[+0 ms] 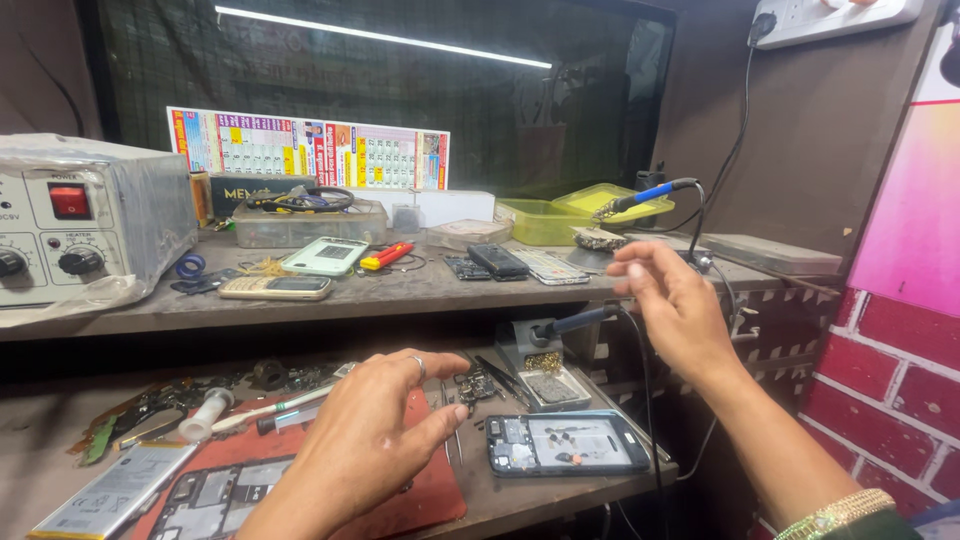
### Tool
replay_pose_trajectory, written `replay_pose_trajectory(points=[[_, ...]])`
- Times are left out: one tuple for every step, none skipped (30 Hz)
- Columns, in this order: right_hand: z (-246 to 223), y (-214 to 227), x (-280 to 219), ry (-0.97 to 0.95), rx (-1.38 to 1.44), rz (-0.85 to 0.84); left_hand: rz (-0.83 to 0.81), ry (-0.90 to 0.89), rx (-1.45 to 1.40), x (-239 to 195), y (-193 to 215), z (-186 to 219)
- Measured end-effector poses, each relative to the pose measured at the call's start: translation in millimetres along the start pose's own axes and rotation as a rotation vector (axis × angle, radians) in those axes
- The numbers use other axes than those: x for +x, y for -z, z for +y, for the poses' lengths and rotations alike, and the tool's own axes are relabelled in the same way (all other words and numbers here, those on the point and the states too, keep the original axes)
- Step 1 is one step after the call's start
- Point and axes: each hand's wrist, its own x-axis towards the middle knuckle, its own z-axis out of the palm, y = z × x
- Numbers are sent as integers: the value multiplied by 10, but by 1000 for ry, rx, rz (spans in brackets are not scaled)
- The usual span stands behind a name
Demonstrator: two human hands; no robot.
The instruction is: The person uses a hot air rework station to heat and remove a small component from a disassembled mobile phone motherboard. They then use tweezers to lift the component and inspect the board, placing the removed part on the workbench.
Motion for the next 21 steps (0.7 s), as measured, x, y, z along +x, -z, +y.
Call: replay_pose_trajectory(points=[[-62,5,-16,75,-48,9,1,3,4,-11,-2,-18],[-123,8,-40,150,-96,15,2,8,8,-26,-8,-31],[-183,7,-68,225,-144,22,3,12,11,-41,-12,-42],[-247,-5,-84,269,-179,16,13,-7,4,-46,-7,-54],[-310,-20,-101,314,-214,11,23,-26,-2,-50,-3,-62],[-369,-41,-124,358,-246,2,34,-42,-7,-70,4,-68],[-426,-57,-146,385,-280,-13,39,-44,-2,-90,15,-73],[-484,-78,-166,411,-312,-28,45,-46,5,-108,34,-79],[-540,-101,-189,438,-344,-44,50,-47,12,-127,55,-85],[-596,-129,-219,443,-344,-68,39,-10,8,-149,82,-92],[-649,-161,-266,448,-344,-92,29,26,4,-178,112,-101],[-702,-198,-310,454,-343,-116,19,64,1,-201,142,-117],[-752,-235,-351,470,-340,-153,27,65,11,-220,176,-142],[-795,-278,-398,485,-335,-191,33,66,22,-247,223,-178],[-831,-320,-441,499,-331,-228,39,67,33,-270,269,-220],[-860,-363,-482,536,-311,-264,43,108,37,-295,307,-264],[-882,-407,-521,572,-291,-299,47,149,41,-318,345,-310],[-904,-460,-557,610,-268,-337,52,193,46,-351,389,-355],[-921,-516,-595,588,-255,-387,42,205,60,-389,436,-400],[-935,-577,-635,566,-241,-437,32,217,75,-433,488,-445],[-945,-638,-667,544,-228,-487,22,229,90,-475,530,-486]])
